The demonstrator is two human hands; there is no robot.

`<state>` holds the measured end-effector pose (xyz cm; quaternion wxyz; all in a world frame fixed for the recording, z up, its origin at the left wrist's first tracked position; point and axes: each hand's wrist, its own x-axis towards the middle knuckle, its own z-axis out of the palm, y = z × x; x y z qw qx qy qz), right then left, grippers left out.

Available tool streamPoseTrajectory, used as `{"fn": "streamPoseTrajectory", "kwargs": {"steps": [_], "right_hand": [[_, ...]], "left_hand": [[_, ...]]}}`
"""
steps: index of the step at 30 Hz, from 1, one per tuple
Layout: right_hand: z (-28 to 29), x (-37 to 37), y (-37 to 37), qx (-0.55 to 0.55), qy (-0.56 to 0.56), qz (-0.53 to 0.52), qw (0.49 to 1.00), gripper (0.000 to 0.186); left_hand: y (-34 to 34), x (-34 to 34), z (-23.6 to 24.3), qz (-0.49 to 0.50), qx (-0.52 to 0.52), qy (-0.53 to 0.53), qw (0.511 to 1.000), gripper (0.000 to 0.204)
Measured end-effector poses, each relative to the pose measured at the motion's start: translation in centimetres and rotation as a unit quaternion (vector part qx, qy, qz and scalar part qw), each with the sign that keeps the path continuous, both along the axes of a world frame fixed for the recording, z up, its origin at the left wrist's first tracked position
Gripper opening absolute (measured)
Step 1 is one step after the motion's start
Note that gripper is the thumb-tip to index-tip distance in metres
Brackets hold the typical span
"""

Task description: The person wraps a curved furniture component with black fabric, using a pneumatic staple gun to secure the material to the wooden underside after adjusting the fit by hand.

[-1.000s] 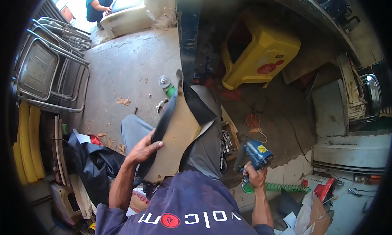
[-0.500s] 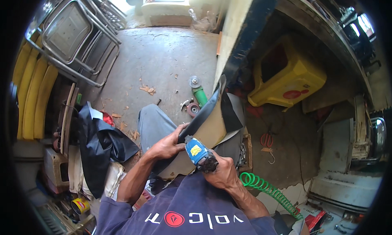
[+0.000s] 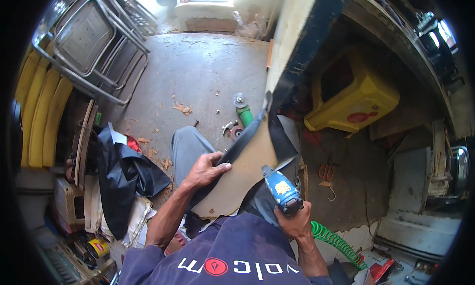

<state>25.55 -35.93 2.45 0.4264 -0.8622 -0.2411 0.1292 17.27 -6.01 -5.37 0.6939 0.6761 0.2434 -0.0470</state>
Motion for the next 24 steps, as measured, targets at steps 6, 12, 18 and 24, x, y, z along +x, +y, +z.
{"fn": "streamPoseTrajectory", "kwargs": {"steps": [6, 12, 18, 24], "right_hand": [[-0.3, 0.3, -2.4, 0.026, 0.103, -0.117, 0.987, 0.012], [1.2, 1.5, -5.5, 0.178, 0.237, -0.268, 0.917, 0.009], [2.4, 2.0, -8.3, 0.385, 0.304, -0.299, 0.818, 0.044], [0.9, 0.3, -11.6, 0.500, 0.341, -0.272, 0.748, 0.057]], "left_hand": [[0.8, 0.2, -0.3, 0.006, 0.048, 0.019, 0.999, 0.031], [3.4, 1.4, 0.0, -0.031, 0.149, 0.148, 0.977, 0.030], [-9.5, 4.0, 4.5, -0.013, 0.264, -0.196, 0.944, 0.048], [-22.4, 6.6, 8.1, -0.264, 0.109, -0.214, 0.934, 0.069]]}}
